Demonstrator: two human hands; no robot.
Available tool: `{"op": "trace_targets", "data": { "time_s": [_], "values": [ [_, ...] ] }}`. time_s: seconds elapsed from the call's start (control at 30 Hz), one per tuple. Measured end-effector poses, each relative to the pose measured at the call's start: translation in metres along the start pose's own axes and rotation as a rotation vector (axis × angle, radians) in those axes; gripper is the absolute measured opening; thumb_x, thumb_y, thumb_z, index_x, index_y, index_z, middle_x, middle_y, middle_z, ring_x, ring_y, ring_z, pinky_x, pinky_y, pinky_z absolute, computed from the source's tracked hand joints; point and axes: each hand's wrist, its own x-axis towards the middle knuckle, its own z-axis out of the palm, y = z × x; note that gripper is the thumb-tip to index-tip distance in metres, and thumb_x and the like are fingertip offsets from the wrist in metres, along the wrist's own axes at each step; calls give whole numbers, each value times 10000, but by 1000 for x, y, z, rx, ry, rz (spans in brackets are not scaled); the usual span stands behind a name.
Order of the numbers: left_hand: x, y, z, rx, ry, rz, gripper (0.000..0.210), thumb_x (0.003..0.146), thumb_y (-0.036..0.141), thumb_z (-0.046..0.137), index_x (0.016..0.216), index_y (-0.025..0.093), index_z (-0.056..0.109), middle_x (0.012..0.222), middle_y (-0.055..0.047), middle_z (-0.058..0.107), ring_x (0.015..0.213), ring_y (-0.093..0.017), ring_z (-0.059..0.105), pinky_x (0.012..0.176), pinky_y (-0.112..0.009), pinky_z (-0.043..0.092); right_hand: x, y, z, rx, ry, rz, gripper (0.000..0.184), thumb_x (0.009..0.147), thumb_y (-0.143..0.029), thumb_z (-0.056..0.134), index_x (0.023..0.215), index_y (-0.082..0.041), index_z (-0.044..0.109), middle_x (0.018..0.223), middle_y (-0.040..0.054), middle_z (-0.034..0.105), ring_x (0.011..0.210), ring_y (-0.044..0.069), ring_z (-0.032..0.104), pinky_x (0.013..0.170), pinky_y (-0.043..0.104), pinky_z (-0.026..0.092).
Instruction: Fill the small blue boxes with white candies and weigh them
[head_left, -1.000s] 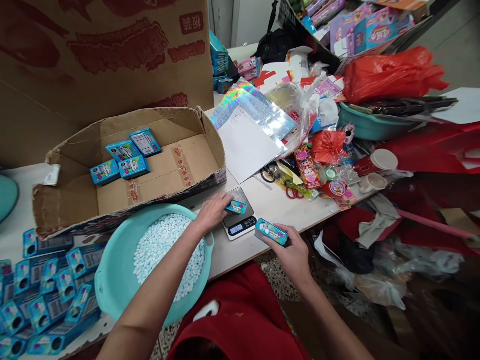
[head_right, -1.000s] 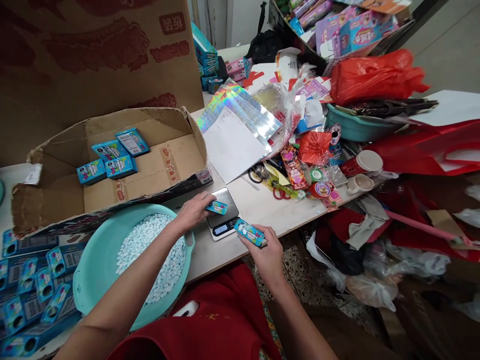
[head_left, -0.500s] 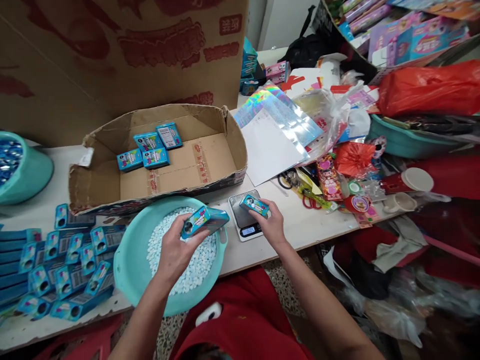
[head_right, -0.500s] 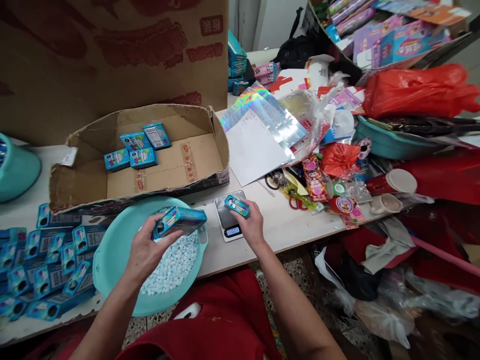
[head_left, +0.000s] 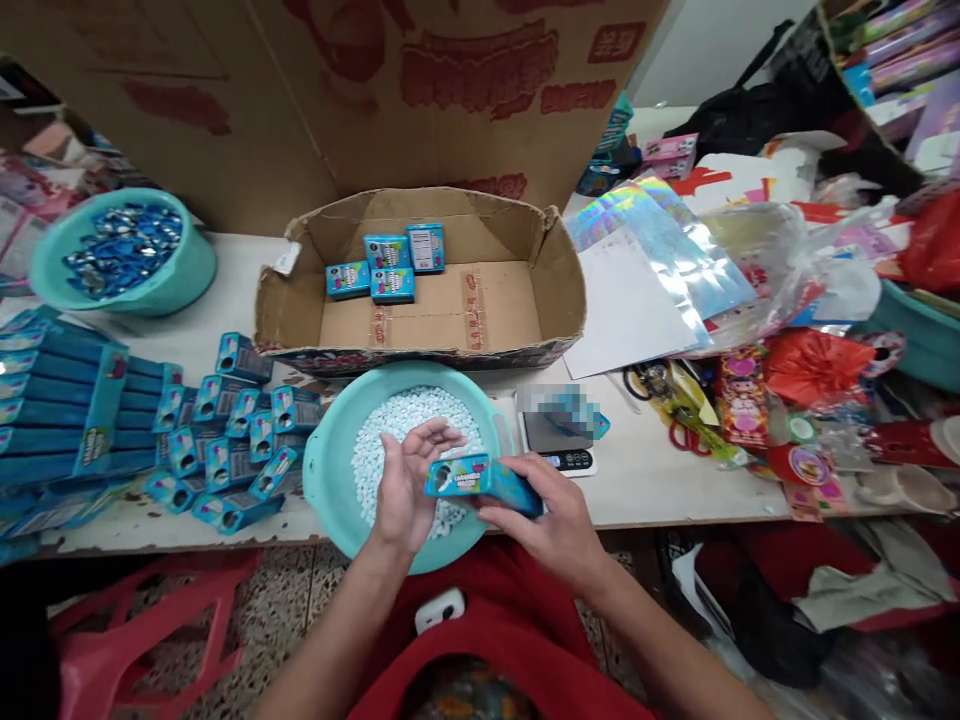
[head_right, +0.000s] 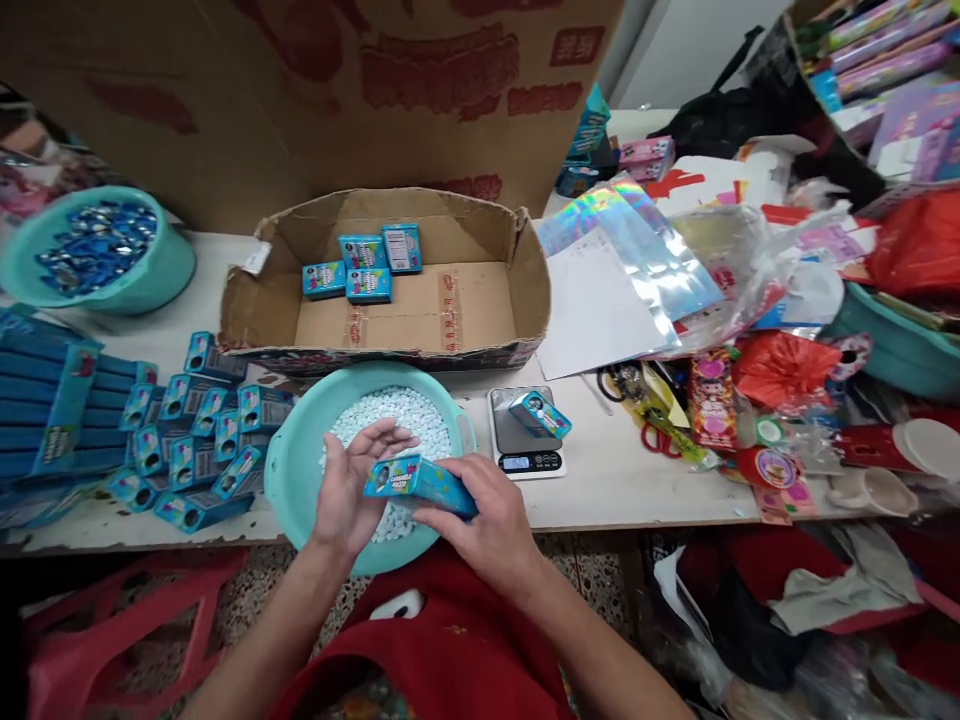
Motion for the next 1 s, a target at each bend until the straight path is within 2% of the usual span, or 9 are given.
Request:
{"op": "trace_targets", "data": {
  "time_s": [0.17, 0.27, 0.4, 0.53, 0.67, 0.77, 0.83, 0.93, 1.0],
  "values": [
    [9, 4, -12, -166, 117, -125, 412, 816, 526, 542, 770, 126, 626, 754, -64, 612, 731, -165, 607, 667, -264, 494, 1, 2, 17, -77, -20, 22, 332, 773, -423, 695, 1011, -211, 600, 894, 47, 625, 828, 216, 591, 740, 325, 464],
    [5, 6, -19, -238, 69, -77, 348, 816, 469, 570, 784, 128, 631, 795, -59, 611, 789, -167, 605, 731, -274, 496, -1, 0, 22, -54, -26, 48, 351, 761, -421, 708, 1007, -198, 596, 890, 39, 621, 818, 206, 585, 735, 310, 453],
    [-5, 11, -24, -177, 65, -58, 275, 790, 390, 627, 831, 119, 649, 852, -62, 626, 827, -155, 596, 761, -260, 483, -4, -5, 27, -12, -37, 148, 351, 746, -423, 720, 986, -193, 607, 884, 28, 625, 806, 198, 579, 730, 296, 442],
    [-9, 12, -29, -28, -40, -21, 249, 688, 200, 719, 918, 129, 658, 972, -67, 648, 902, -153, 601, 814, -245, 460, -4, -6, 32, 92, -24, 216, 351, 734, -417, 730, 988, -204, 616, 898, 15, 636, 799, 186, 575, 736, 284, 441],
    [1, 9, -48, 128, 10, 13, 321, 692, 280, 711, 975, 147, 639, 994, -87, 658, 975, -202, 607, 898, -322, 448, -7, -6, 37, 181, 17, 217, 365, 697, -393, 758, 977, -199, 626, 894, 11, 638, 817, 190, 570, 755, 286, 437],
    [10, 13, -72, 550, 121, 122, 423, 700, 373, 691, 1068, 177, 620, 1180, -108, 598, 1166, -265, 507, 1020, -417, 363, -12, -4, 43, 353, 25, 276, 388, 675, -388, 767, 978, -192, 624, 929, 17, 643, 858, 199, 577, 787, 294, 446],
    [10, 22, -83, 795, 137, 212, 491, 736, 422, 646, 1166, 194, 585, 1321, -102, 509, 1268, -271, 408, 1071, -427, 302, -15, -3, 48, 455, 59, 322, 409, 665, -384, 769, 989, -187, 617, 965, 24, 641, 899, 208, 577, 817, 304, 449],
    [-7, 41, -79, 865, -111, 183, 589, 783, 481, 569, 1297, 205, 489, 1377, -103, 461, 1272, -275, 412, 1027, -402, 373, -18, -5, 58, 496, 136, 336, 417, 646, -371, 778, 980, -183, 614, 961, 25, 633, 916, 211, 574, 843, 316, 449],
    [-24, 51, -65, 994, -262, 121, 570, 739, 483, 619, 1236, 214, 544, 1286, -90, 547, 1185, -273, 498, 971, -363, 427, -18, -10, 65, 493, 101, 281, 411, 643, -367, 780, 975, -189, 618, 940, 18, 632, 906, 206, 575, 844, 319, 454]
  ]
}}
